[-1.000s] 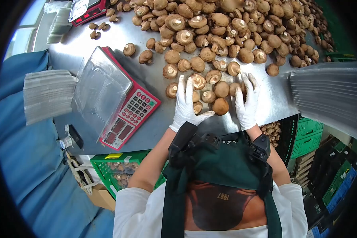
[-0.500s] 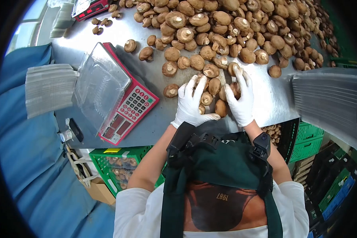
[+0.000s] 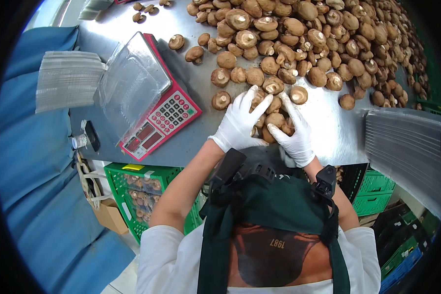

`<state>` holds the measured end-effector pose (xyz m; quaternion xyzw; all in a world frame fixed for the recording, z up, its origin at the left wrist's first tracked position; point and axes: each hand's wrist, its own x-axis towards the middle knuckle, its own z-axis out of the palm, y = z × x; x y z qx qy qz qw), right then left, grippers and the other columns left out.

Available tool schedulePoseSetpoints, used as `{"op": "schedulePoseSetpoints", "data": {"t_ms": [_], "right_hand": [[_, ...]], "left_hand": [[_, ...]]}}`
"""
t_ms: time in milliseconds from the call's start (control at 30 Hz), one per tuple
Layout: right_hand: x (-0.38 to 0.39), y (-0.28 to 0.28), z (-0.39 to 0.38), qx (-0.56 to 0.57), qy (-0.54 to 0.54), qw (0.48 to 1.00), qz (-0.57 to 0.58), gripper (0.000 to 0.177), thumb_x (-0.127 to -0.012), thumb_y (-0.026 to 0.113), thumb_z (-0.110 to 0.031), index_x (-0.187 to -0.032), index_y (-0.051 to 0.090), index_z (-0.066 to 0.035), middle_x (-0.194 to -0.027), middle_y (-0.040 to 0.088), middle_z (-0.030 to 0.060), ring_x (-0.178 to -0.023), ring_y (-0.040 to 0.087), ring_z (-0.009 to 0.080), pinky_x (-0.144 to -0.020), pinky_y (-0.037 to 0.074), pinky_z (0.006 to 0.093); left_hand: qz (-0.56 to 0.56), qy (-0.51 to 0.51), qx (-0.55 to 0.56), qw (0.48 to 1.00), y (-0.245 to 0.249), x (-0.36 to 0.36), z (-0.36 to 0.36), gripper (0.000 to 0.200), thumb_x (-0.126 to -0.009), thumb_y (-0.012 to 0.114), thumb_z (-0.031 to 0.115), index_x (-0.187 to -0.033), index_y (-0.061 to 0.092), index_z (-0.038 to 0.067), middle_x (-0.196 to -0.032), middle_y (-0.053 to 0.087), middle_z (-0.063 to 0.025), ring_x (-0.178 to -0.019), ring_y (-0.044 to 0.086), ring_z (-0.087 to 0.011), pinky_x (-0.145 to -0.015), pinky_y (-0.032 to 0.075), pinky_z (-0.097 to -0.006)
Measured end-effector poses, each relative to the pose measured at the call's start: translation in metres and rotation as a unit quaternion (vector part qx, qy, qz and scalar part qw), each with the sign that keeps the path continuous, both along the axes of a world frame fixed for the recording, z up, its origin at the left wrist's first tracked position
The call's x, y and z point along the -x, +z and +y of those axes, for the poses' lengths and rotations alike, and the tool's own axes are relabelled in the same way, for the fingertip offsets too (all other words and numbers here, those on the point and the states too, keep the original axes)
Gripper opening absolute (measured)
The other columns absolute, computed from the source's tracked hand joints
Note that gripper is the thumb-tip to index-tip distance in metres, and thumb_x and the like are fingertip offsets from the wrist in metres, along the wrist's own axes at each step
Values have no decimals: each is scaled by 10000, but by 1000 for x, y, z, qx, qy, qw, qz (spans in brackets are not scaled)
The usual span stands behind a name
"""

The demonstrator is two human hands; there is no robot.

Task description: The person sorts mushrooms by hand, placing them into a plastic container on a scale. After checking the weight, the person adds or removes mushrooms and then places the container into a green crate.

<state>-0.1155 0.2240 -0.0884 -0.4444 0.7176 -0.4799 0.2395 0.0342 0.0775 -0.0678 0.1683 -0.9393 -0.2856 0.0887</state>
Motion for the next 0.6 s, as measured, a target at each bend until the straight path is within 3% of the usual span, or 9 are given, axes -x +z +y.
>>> {"op": "schedulePoseSetpoints", "data": {"t_ms": [33,67,200,300,333,433,600], "right_hand": [[6,1,2,-23,21,999,-13,811,-764,847,-194,-1484,499,-60,-1252,657,166,-1153,648,322,-1007,510,387],[13,2,3,-42,48,995,-75,841,-764,849,-226,-1504,477,-79,-1342,612,186,-1255,599,334,-1058,482,396],[38,16,-8,-91,139,986,-25,830,-785,832,-281,-1501,469,-69,-1472,511,208,-1372,504,339,-1128,415,399],[46,9,-10,-97,130,979,-121,785,-789,832,-265,-1465,493,-54,-1446,544,170,-1328,539,283,-1111,423,374],[45,11,-9,-109,116,962,-220,698,-823,814,-224,-1429,517,-49,-1406,573,119,-1255,566,216,-1070,446,347],[33,11,-2,-69,26,946,-317,632,-874,779,-172,-1432,515,-40,-1365,589,88,-1183,583,171,-1027,468,320],[5,2,0,12,-134,947,-292,349,-991,641,-85,-1335,639,-23,-1324,646,120,-1220,585,178,-1043,467,326]], "left_hand": [[15,-1,-6,1000,-4,-4,3,1167,-541,944,412,-1544,419,128,-1488,371,-326,-1338,424,-483,-1122,380,-516],[15,12,-2,1000,-8,-8,9,1129,-575,940,369,-1540,416,109,-1499,358,-331,-1324,446,-479,-1115,402,-490],[21,69,-29,997,-10,-5,23,1067,-623,920,344,-1524,416,76,-1497,360,-328,-1305,466,-481,-1115,407,-479],[-1,50,-46,998,-14,-3,18,1067,-620,916,328,-1523,412,65,-1504,350,-327,-1294,478,-467,-1112,409,-477],[0,48,-56,997,-13,-3,16,1057,-630,903,302,-1530,401,65,-1491,364,-322,-1279,486,-459,-1106,413,-475],[26,65,-62,996,-16,-2,21,1046,-632,883,239,-1540,389,82,-1445,389,-302,-1270,484,-456,-1101,419,-472],[46,81,-106,990,-16,2,18,1044,-619,852,158,-1550,383,113,-1404,372,-272,-1277,469,-459,-1103,425,-465]]}}
